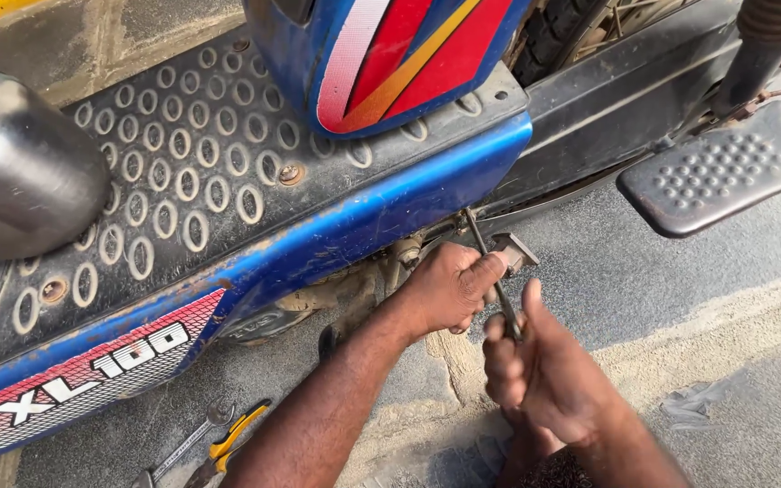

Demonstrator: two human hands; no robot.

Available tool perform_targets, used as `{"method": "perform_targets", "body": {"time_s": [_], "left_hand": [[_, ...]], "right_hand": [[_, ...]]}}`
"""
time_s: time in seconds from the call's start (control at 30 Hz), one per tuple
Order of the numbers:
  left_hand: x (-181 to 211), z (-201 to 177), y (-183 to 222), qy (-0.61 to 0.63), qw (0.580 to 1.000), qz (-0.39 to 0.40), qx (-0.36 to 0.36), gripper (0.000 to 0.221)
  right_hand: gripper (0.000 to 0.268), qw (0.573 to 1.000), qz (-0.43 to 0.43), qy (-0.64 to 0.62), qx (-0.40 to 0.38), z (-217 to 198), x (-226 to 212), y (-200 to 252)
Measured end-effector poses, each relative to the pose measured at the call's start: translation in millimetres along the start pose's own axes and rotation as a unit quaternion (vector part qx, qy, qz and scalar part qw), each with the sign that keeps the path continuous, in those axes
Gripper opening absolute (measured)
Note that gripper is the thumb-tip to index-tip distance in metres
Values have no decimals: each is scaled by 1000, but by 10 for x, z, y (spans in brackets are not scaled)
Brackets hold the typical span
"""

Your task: The person sits on the ground beside a blue TVS XL100 moped and uses wrenches to loosen and tighten bolts around the footboard and footrest area. They set a steel pot on the floorboard, work a bolt near the side stand, then reposition to the rear footrest and continue turning a fastener with a spanner by hand.

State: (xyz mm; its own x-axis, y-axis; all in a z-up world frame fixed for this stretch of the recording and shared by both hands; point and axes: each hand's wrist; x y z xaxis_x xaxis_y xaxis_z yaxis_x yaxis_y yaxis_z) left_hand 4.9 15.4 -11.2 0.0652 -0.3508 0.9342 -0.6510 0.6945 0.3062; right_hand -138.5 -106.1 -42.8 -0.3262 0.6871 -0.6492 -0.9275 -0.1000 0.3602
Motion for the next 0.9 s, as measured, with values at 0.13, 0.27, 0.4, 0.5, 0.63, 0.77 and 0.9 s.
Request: {"method": "perform_targets", "body": {"time_s": [0.13, 0.27, 0.4, 0.5, 0.63, 0.77, 0.9], "left_hand": [[-51, 17, -33, 35, 999, 9, -11, 55], [-39, 3, -41, 49, 998, 29, -31, 56], [-96, -20, -105, 54, 997, 35, -36, 54], [-45, -31, -73, 49, 998, 32, -11, 59], [100, -14, 1, 46, 998, 29, 9, 65], [141, -13, 14, 82, 997, -5, 3, 57], [53, 14, -48, 121, 993, -9, 7, 56]], "right_hand": [[34, 937, -9, -328, -121, 3, 98, -22], [29, 948, -38, -304, -83, -10, 40, -34], [23, 988, -135, -52, 56, 42, -108, 19], [17, 951, -186, 161, 187, 161, -227, 63], [19, 786, -251, 503, 258, 352, -314, 116], [14, 601, -432, 631, 231, 427, -223, 119], [30, 787, -282, 494, 237, 392, -108, 157]]}}
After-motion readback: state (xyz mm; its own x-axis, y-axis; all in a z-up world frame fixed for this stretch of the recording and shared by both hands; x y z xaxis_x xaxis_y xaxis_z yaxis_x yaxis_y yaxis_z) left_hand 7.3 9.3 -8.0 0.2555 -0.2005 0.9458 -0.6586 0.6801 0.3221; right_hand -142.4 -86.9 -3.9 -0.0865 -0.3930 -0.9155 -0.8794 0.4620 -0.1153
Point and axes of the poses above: each hand's wrist, its own y-axis away from the middle knuckle, its own z-axis out of the palm, x = y × z
